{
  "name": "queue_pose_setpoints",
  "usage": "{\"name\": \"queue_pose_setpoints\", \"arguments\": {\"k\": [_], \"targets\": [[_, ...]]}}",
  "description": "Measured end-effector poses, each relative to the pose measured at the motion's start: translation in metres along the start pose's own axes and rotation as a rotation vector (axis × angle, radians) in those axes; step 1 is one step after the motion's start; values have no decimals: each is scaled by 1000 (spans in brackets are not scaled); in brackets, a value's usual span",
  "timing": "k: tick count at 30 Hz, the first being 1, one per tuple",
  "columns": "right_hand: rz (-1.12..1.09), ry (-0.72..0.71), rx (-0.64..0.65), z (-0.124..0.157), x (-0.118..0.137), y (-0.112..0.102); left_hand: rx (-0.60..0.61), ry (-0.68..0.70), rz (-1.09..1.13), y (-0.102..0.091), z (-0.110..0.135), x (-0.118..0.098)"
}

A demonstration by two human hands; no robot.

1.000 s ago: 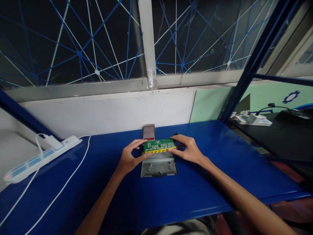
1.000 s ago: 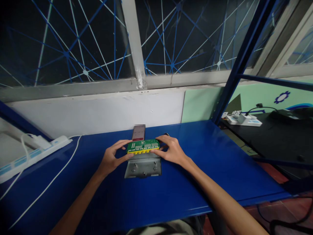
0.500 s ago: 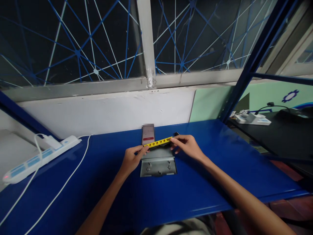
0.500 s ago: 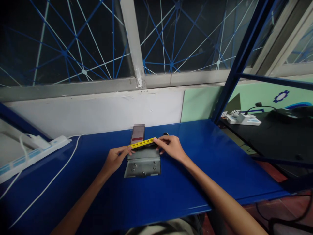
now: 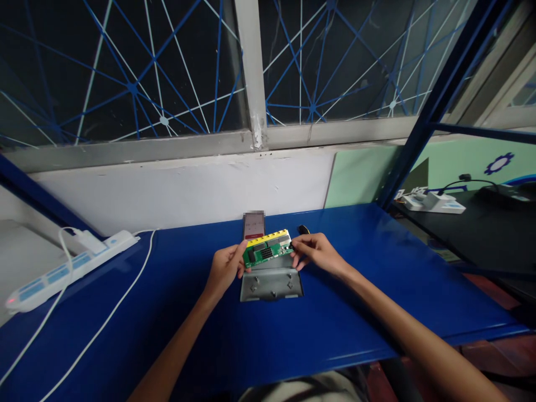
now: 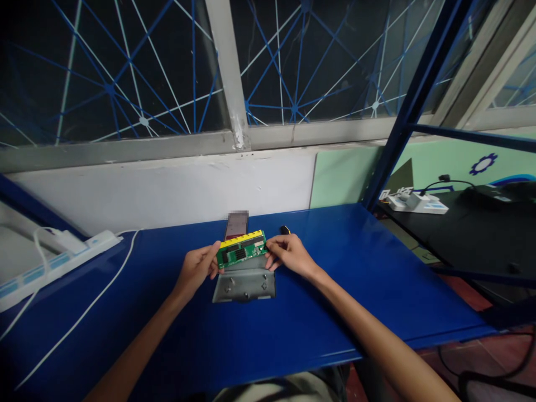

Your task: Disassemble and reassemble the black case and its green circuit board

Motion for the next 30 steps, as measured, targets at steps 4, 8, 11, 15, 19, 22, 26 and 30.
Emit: {"name": "queue_pose_setpoints", "arguments": {"k": [4, 8, 11, 15, 19, 22, 26, 30], "targets": [[-25, 34, 29, 1, 0, 3, -1, -41, 44, -2, 0, 2], [-88, 32, 56, 3, 3, 5, -7, -70, 84, -3, 0, 8], [-108, 13, 89, 5, 6, 9, -15, -97, 105, -3, 0, 13], [-115, -38, 137, 8, 8, 16, -4, -123, 118, 1, 0, 16], [-102, -85, 150, 13, 10, 22, 41, -119, 122, 8, 0, 17], [-90, -106, 144, 15, 11, 24, 63, -112, 122, 11, 0, 16], [-88, -136, 119, 15, 14, 21, 55, -99, 112, 9, -1, 14], [-90, -152, 56, 10, 15, 13, 30, -84, 97, 3, -1, 9]]}}
Point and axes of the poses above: each hand's wrist, its own z-axis away from the middle knuckle, its own y-axis out of the palm, x = y × z, the point moved 7 cm from there along -z, towards the middle knuckle, and after that the axes turned 6 degrees about y, right-handed, at the moved point
